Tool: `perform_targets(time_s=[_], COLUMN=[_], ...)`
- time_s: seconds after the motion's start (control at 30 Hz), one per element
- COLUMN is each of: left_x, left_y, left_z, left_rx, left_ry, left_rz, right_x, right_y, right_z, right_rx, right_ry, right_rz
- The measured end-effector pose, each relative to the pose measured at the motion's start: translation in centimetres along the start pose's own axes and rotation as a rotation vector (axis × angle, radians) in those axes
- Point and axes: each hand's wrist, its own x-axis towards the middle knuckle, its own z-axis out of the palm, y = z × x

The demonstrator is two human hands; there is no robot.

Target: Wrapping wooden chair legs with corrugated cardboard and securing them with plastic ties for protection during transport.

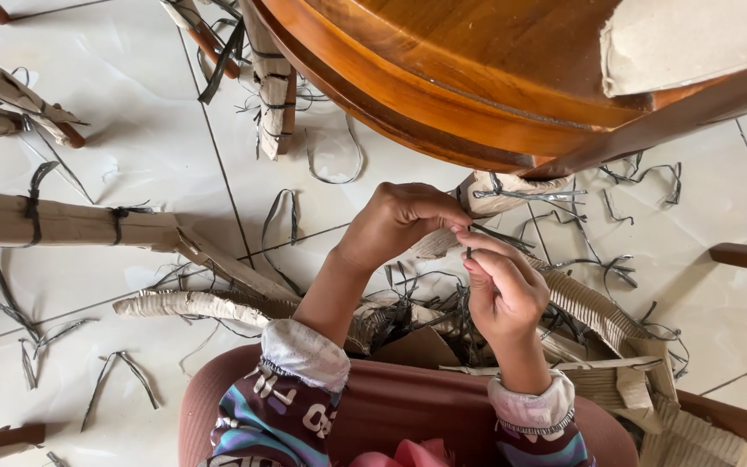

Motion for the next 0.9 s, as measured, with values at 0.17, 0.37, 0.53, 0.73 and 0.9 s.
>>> perform_targets(time_s=[0.17,0.37,0.53,0.73,0.9], left_x=[0.7,0.8,0.9,0.8,1.0], left_y=[0.9,-0.1,-0.3,-0.6,0.7], left_z=[-0.2,0.1,0.4,0.7,0.2], left_rx=[0.079,0.203,0.279,0.294,0.301], left_ry=[-0.073,-0.105,-0.059,0.015,-0.029], left_rz=[0.078,0.152,0.129,0.087,0.052], right_x=[-0.3,-1.0,-0.1,-0.3,-0.3], right_y=[0.9,2.8,1.8,2.9,3.0], right_z=[0.3,1.2,1.3,1.9,1.8], right_rx=[-0.052,-0.055,-0.049,-0.051,-0.042], right_ry=[0.042,0.132,0.223,0.234,0.225], right_rz=[-0.065,-0.052,-0.001,-0.045,-0.062])
